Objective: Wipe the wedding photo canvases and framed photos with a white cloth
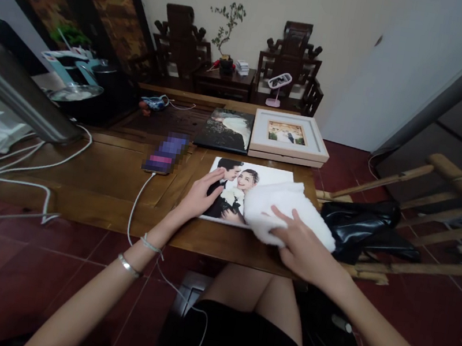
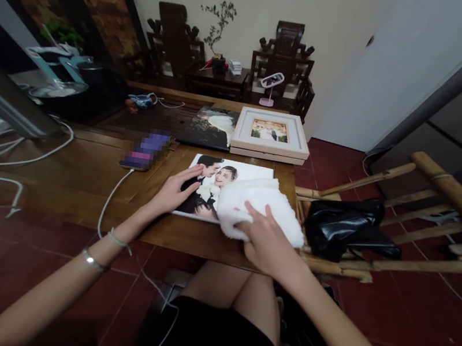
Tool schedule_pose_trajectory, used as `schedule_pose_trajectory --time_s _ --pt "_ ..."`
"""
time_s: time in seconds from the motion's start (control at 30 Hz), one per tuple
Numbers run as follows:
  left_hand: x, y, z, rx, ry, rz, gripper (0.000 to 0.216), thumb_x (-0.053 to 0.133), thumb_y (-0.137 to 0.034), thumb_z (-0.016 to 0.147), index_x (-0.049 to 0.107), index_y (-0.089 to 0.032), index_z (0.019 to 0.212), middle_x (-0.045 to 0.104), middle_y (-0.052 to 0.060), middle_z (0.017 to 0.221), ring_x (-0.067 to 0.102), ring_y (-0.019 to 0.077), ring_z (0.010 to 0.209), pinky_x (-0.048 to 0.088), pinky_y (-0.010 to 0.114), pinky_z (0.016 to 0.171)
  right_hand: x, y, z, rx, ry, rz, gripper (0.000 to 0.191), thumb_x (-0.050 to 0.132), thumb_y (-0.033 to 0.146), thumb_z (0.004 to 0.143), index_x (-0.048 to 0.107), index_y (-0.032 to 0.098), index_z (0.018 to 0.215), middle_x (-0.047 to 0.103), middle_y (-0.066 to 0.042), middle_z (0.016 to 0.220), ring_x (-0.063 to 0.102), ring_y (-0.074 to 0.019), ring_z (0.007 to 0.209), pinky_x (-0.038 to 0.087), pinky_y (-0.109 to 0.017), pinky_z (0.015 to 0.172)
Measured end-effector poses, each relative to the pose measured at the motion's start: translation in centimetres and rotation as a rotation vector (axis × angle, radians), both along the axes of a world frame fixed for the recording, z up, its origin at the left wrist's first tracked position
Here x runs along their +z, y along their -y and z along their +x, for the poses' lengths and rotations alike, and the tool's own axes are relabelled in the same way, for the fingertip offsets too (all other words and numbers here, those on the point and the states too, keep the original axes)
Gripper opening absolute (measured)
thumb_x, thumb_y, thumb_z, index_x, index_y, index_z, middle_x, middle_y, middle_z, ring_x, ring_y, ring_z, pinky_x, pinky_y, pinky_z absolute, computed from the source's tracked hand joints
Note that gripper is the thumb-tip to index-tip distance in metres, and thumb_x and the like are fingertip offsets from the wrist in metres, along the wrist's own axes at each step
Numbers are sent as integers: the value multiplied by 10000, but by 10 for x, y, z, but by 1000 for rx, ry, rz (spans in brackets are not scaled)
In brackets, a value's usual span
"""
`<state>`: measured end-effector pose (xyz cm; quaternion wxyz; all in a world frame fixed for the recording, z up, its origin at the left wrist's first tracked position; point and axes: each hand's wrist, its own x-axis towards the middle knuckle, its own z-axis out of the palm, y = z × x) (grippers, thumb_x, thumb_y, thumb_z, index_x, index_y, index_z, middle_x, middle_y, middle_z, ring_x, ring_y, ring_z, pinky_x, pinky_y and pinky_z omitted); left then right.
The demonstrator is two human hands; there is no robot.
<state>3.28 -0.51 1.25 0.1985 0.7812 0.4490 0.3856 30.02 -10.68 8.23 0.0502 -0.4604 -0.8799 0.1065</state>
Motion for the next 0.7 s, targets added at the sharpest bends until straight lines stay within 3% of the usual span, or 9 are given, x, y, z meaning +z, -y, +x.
schedule_pose_trajectory --time_s 0.13,0.2,0.43,0.57,0.7 --pt "0 0 -1 -4 0 2 400 488 -332 894 575 -180 1253 511 103 1380 446 236 1304 320 467 1110 11 -54 4 -99 39 16 495 401 26 664 662 145 1067 678 -148 1088 598 -291 1065 428 -428 918" --pt "0 -1 -1 -7 3 0 399 490 -334 893 574 -186 1254 513 99 1378 443 236 1306 319 468 1111 18 -80 7 -119 27 13 487 398 28 672 661 139 1066 699 -135 1005 630 -267 950 451 -344 828" --pt "1 -1 -1 -10 1 -1 397 492 -332 893 574 -191 1255 507 95 1384 441 232 1308 319 467 1110 24 -148 26 -164 30 12 441 405 67 724 664 146 1072 665 -120 1098 572 -274 1030 413 -347 877" --pt "0 -1 -1 -8 2 -5 405 491 -336 893 572 -182 1259 507 101 1384 441 237 1308 317 471 1110 19 -155 31 -170 -35 34 459 396 59 724 665 143 1087 657 -113 1136 559 -267 1066 397 -343 919" --pt "1 0 -1 -1 6 -8 404 492 -340 893 577 -178 1254 512 106 1379 438 239 1309 313 461 1114 16 -128 24 -130 -11 42 483 398 44 700 651 126 1104 683 -131 1067 604 -253 993 431 -316 861"
